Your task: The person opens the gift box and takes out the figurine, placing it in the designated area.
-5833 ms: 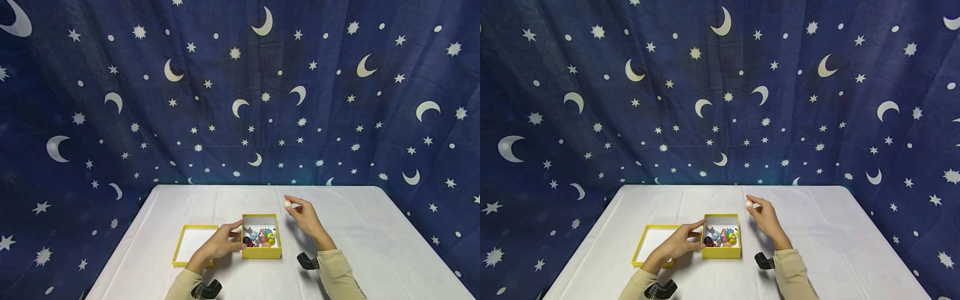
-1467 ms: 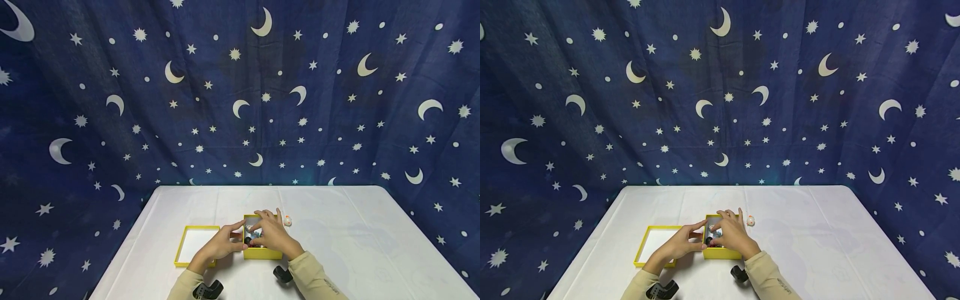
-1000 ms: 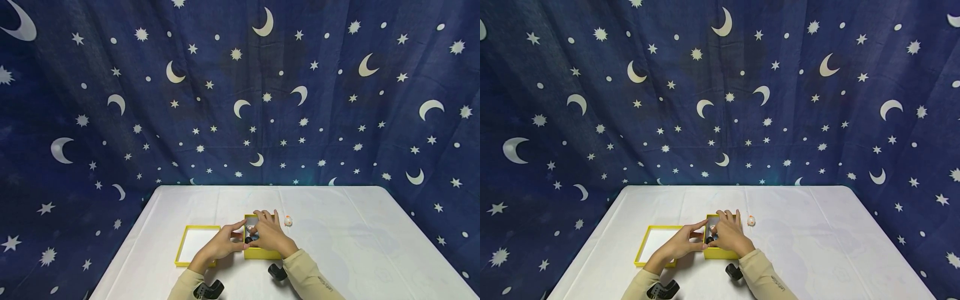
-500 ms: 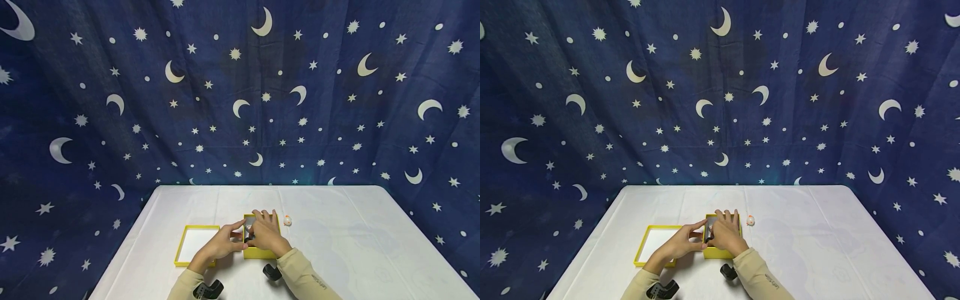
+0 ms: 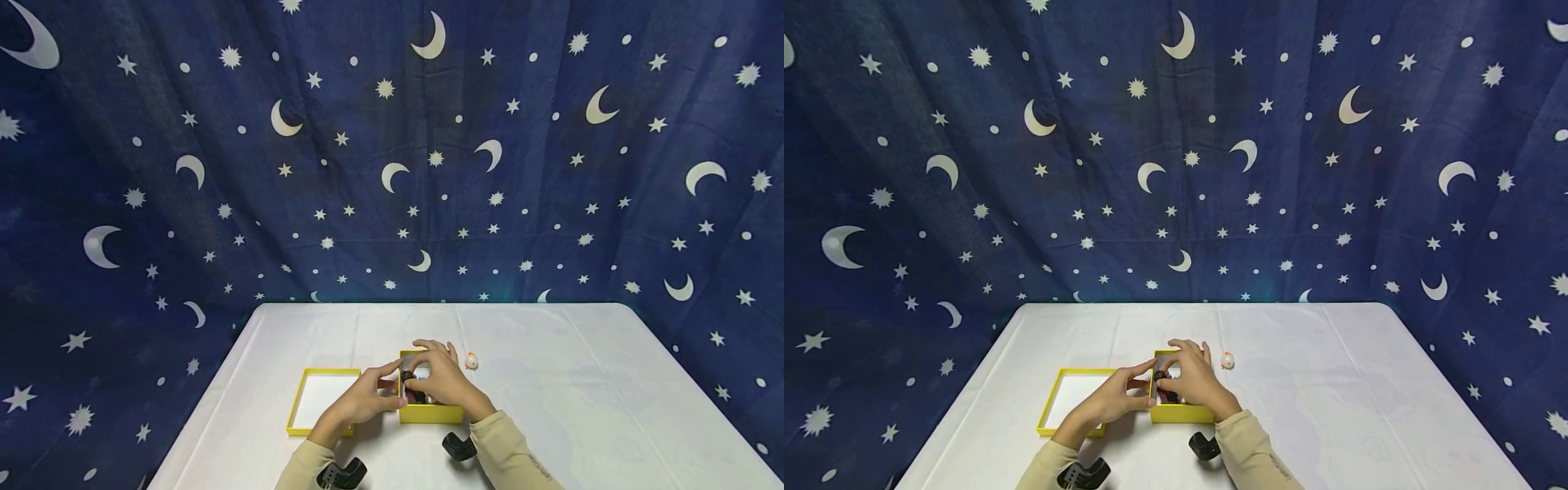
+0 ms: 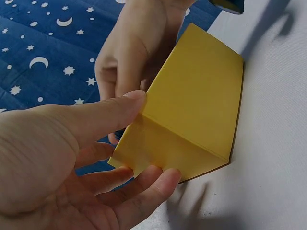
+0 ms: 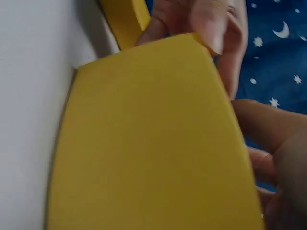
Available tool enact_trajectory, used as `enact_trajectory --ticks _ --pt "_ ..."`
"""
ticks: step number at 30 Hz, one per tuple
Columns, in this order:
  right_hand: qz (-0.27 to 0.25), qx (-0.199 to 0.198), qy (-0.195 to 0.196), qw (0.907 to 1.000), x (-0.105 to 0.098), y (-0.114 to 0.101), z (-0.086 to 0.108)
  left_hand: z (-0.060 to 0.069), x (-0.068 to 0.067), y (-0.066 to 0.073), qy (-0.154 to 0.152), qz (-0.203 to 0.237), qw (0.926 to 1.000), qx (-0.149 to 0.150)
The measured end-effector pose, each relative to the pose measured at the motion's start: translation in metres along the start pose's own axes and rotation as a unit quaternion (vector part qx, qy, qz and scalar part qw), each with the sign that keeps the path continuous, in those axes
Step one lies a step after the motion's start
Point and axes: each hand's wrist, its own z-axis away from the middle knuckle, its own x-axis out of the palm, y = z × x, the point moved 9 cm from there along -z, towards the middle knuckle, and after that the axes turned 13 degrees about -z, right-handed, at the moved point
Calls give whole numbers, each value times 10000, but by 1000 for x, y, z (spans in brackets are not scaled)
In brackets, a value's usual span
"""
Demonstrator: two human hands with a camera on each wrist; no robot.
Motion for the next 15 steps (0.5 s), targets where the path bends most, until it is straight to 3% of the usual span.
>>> enact_trajectory --ticks 6,12,15 --pt "-1207 91 269 9923 -23 4 -2 0 0 0 12 -17 10000 17" --pt "-2261 141 19 9740 -29 10 -3 0 1 0 42 67 10000 -47" --pt "-2520 158 -26 9676 -30 11 -3 0 1 0 39 59 9999 -77"
